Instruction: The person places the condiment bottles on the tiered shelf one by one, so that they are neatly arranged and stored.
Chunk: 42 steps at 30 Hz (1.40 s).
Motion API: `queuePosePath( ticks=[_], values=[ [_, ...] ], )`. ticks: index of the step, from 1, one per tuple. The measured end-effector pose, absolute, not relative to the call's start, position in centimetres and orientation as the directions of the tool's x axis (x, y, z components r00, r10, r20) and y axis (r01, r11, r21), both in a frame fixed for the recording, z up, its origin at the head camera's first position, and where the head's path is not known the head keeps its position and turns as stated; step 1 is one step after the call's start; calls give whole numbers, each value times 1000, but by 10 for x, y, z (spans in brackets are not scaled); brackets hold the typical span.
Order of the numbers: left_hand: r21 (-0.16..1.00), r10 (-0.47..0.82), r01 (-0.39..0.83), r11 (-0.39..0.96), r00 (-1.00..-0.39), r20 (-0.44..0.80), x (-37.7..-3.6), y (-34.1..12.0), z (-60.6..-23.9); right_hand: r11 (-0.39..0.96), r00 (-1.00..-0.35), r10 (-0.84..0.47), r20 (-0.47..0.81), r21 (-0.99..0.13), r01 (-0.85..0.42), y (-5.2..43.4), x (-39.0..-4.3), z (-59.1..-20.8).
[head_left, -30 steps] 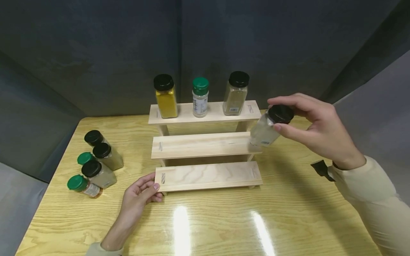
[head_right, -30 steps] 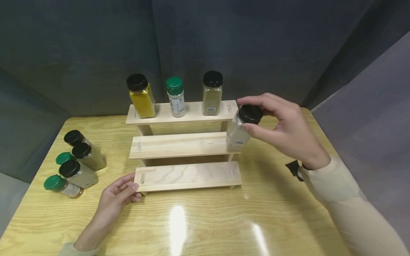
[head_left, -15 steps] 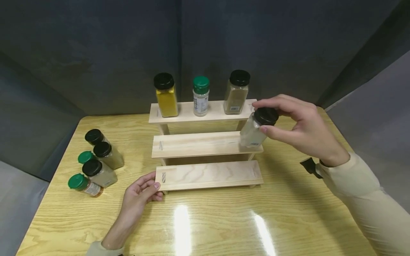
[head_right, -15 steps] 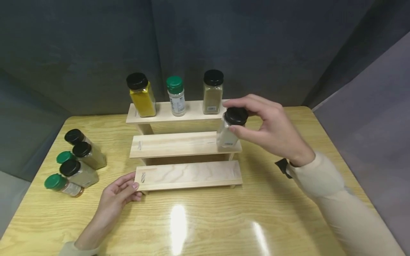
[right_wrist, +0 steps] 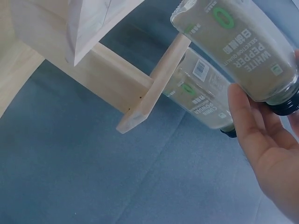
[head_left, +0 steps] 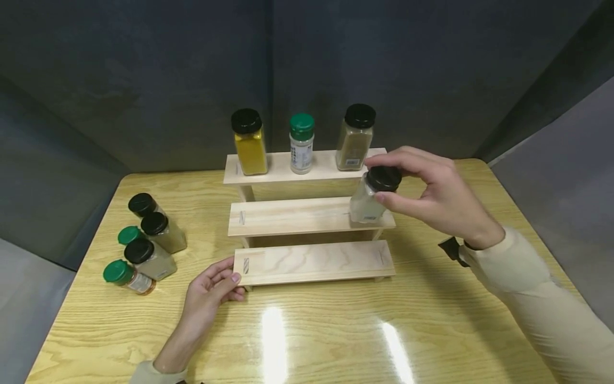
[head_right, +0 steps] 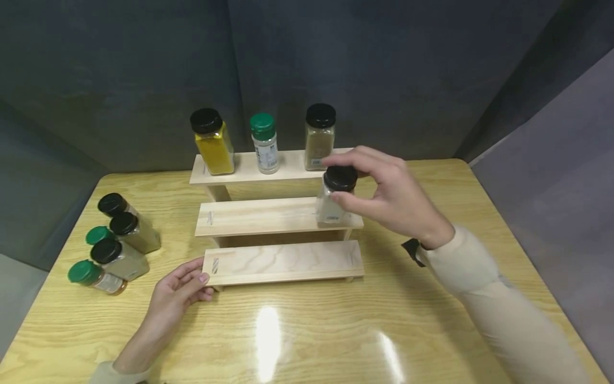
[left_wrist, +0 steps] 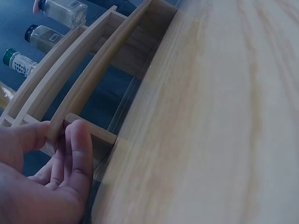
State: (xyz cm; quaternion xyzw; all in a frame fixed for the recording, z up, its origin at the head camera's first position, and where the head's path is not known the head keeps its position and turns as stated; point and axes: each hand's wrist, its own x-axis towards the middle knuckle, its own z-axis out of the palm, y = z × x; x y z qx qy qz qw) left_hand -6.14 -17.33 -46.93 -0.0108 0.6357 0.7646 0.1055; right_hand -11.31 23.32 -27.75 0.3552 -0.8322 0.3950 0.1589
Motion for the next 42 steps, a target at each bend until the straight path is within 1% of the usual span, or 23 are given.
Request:
queuePosePath(
  ticks=[9, 22, 29, 42],
  values=[
    [969, 146, -180, -171, -977, -155, -62, -173, -470, 425, -684, -476, 553, -536, -729, 226, -118, -282],
    [971, 144, -175, -162, -978, -152, -61, -174, -470, 473, -712, -487, 507, -532, -702, 223, -121, -293],
    [971, 144, -173, -163, -978, -150, -62, -174, -470, 467, -704, -493, 510, -527, -709, 222, -123, -295],
    [972, 142, -172, -162, -978, -150, -62, -174, -470, 479, -710, -497, 499, -524, -704, 221, -129, -300]
  ],
)
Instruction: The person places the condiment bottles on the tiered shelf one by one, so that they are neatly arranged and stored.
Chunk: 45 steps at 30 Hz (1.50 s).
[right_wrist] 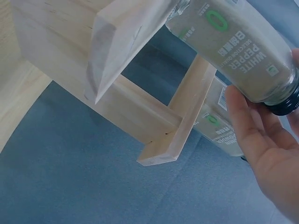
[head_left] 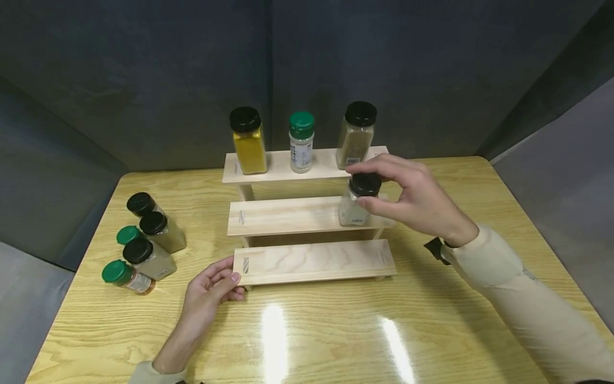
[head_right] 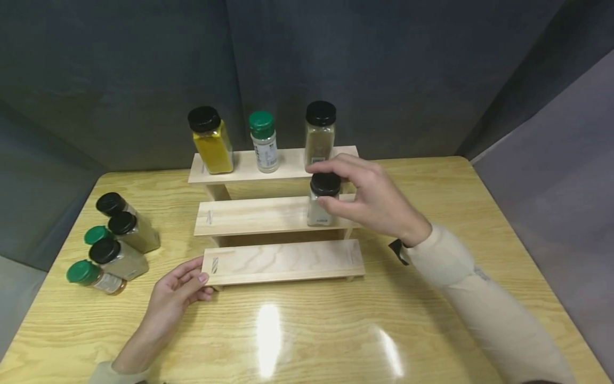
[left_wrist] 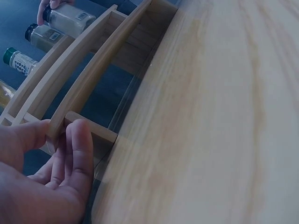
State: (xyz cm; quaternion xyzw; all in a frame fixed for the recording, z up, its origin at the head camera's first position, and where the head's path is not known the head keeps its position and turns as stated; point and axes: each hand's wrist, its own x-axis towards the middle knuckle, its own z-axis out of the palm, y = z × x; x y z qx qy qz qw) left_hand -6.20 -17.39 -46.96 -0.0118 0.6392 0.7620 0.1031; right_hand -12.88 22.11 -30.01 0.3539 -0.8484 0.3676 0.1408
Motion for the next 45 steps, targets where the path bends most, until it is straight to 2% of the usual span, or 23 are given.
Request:
queuePosePath(
  ticks=[26, 40, 45],
  values=[
    [970, 165, -167, -176, -977, -138, -65, -174, -470, 490, -736, -479, 478, -550, -676, 221, -132, -302],
    [970, 159, -174, -172, -976, -147, -64, -175, -471, 489, -797, -443, 410, -635, -598, 222, -132, -307],
    [968, 153, -183, -171, -976, -158, -63, -175, -471, 438, -805, -386, 451, -678, -590, 224, -127, -308]
  ],
)
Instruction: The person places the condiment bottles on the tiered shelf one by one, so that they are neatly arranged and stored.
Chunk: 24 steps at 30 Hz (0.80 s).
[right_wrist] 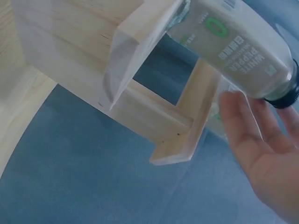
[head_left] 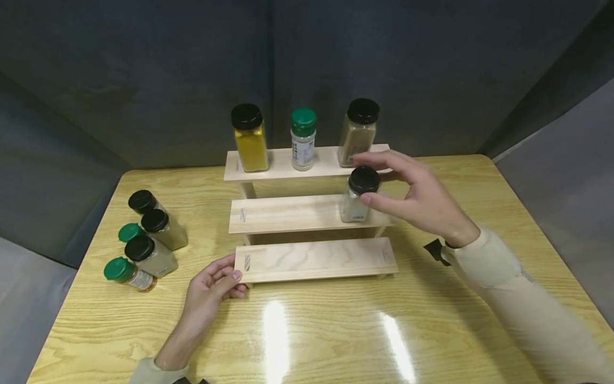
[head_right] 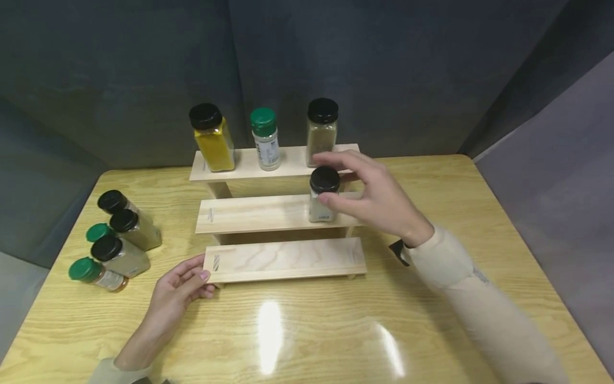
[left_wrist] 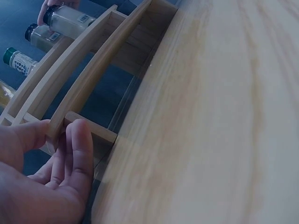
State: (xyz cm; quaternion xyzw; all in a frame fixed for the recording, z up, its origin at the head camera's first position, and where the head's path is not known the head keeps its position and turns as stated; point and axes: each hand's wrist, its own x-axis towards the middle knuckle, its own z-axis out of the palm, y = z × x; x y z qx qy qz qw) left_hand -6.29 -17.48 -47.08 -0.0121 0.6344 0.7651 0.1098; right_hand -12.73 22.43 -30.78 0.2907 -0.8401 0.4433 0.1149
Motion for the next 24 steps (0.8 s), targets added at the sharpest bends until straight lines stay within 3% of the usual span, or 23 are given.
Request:
queuePosePath(
  ticks=[5, 9, 19, 24],
  values=[
    [968, 160, -182, -175, -975, -155, -62, -174, -471, 323, -801, -269, 535, -733, -598, 237, -117, -308],
    [968, 151, -180, -173, -976, -155, -62, -173, -470, 213, -834, -150, 531, -807, -551, 253, -110, -315],
    [969, 145, -185, -166, -976, -162, -61, -174, -470, 95, -899, 84, 429, -902, -422, 279, -83, -356],
    [968, 159, -180, -175, -975, -152, -62, -174, -469, 5, -935, 137, 328, -944, -330, 285, -69, -383]
  ],
)
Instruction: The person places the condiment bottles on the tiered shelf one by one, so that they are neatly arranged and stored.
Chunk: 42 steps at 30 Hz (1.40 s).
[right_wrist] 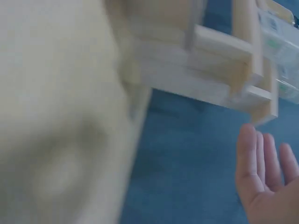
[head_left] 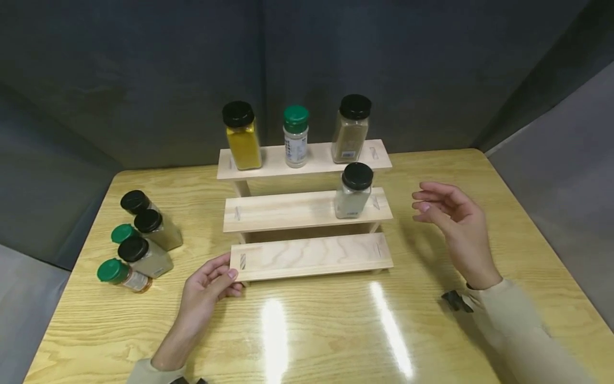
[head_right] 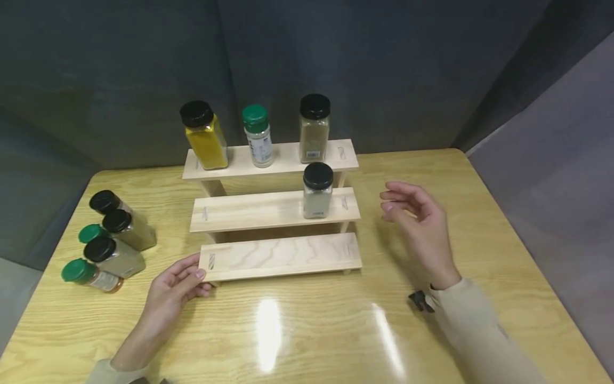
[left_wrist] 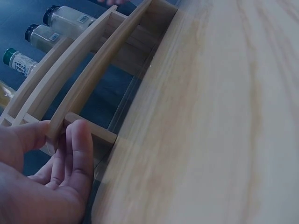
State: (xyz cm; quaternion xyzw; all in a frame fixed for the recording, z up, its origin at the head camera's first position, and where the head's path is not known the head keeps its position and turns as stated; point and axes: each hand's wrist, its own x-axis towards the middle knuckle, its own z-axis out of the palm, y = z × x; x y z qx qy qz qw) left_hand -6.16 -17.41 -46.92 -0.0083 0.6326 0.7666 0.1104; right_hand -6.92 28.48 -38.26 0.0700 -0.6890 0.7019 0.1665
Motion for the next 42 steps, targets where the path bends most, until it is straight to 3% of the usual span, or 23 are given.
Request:
queuePosePath(
  ticks=[9, 19, 33, 42],
  values=[
    [972, 142, -159, -175, -981, -135, -60, -182, -468, -72, -999, 41, 25, -997, -27, 280, -58, -421],
    [975, 120, -133, -180, -986, -113, -68, -181, -467, -18, -967, -114, -230, -972, 233, 259, -57, -425],
    [979, 118, -155, -135, -983, -140, -66, -169, -465, -131, -981, -118, -153, -977, 168, 260, -42, -443],
    [988, 28, -76, 135, -996, -80, -46, -180, -445, -115, -977, -115, -178, -975, 191, 258, -44, -444]
  ],
)
